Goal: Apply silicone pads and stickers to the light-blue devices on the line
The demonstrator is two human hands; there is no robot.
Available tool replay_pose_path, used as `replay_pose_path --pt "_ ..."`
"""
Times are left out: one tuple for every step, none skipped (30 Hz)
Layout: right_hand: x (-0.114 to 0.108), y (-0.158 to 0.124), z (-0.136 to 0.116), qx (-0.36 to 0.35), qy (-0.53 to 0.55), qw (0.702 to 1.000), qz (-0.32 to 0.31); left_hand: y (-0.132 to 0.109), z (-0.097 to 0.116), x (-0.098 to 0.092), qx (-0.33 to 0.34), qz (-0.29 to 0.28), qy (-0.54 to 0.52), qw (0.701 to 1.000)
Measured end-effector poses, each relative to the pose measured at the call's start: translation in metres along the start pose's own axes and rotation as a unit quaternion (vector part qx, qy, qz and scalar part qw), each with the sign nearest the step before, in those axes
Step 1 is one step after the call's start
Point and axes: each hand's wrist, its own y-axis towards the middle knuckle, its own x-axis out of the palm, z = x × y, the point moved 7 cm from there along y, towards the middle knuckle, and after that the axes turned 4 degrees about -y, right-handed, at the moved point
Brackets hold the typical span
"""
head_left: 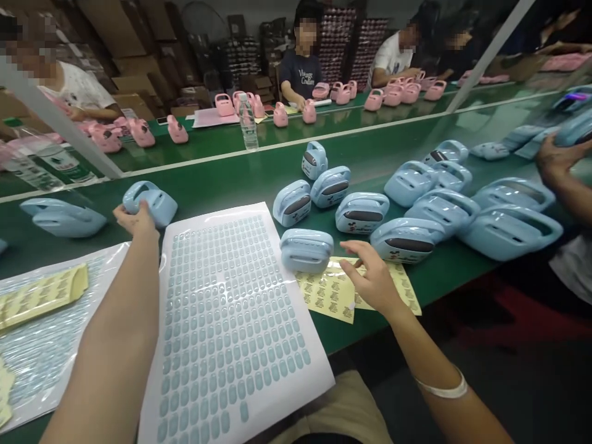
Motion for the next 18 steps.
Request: replay_pose_path --pt "0.003 0.005 0.001 -0.003 -0.007 1.000 -0.004 -0.006 0.002 -0.007 0.006 0.040 0.030 0.999" --pt "0.007 0.011 0.000 -0.015 -0.018 1.000 -0.005 -0.014 0.006 -0.012 0.015 0.072 0.061 0.995" --pt "0.011 0.018 -0.003 -0.038 -0.035 0.999 -0.001 -0.023 0.010 -0.013 0.026 0.084 0.087 0.992" --pt "0.016 0.026 -0.007 -0.072 -0.057 0.996 0.003 -0.035 0.014 -0.010 0.039 0.072 0.108 0.991" --pt "0.021 0.034 -0.012 -0.114 -0.083 0.990 0.004 -0.049 0.019 -0.004 0.050 0.044 0.125 0.990" --pt "0.027 0.042 -0.018 -0.158 -0.110 0.981 0.001 -0.066 0.023 0.002 0.056 0.004 0.137 0.989" --pt "0.034 0.050 -0.025 -0.199 -0.134 0.971 -0.007 -0.086 0.026 0.009 0.054 -0.040 0.146 0.987" --pt "0.040 0.056 -0.031 -0.233 -0.150 0.961 -0.016 -0.108 0.031 0.014 0.048 -0.082 0.154 0.984" --pt "0.045 0.062 -0.038 -0.257 -0.158 0.953 -0.024 -0.133 0.036 0.017 0.041 -0.115 0.158 0.980" --pt "0.048 0.066 -0.047 -0.270 -0.156 0.950 -0.026 -0.160 0.042 0.019 0.030 -0.157 0.164 0.973" --pt "0.048 0.069 -0.056 -0.271 -0.145 0.951 -0.018 -0.188 0.050 0.022 0.031 -0.204 0.181 0.962" --pt "0.045 0.070 -0.067 -0.262 -0.124 0.957 0.003 -0.217 0.059 0.024 0.042 -0.254 0.194 0.947" --pt "0.040 0.069 -0.078 -0.242 -0.093 0.965 0.032 -0.245 0.068 0.026 0.057 -0.294 0.200 0.933" --pt "0.034 0.065 -0.090 -0.215 -0.051 0.973 0.063 -0.270 0.076 0.027 0.071 -0.331 0.210 0.917" --pt "0.027 0.059 -0.102 -0.185 -0.001 0.979 0.088 -0.293 0.081 0.029 0.085 -0.365 0.218 0.901" --pt "0.022 0.050 -0.114 -0.156 0.052 0.981 0.100 -0.311 0.086 0.030 0.100 -0.386 0.216 0.891" --pt "0.020 0.040 -0.127 -0.131 0.101 0.982 0.094 -0.324 0.090 0.031 0.118 -0.395 0.205 0.888" --pt "0.019 0.029 -0.140 -0.114 0.142 0.981 0.071 -0.333 0.091 0.030 0.131 -0.393 0.189 0.890"
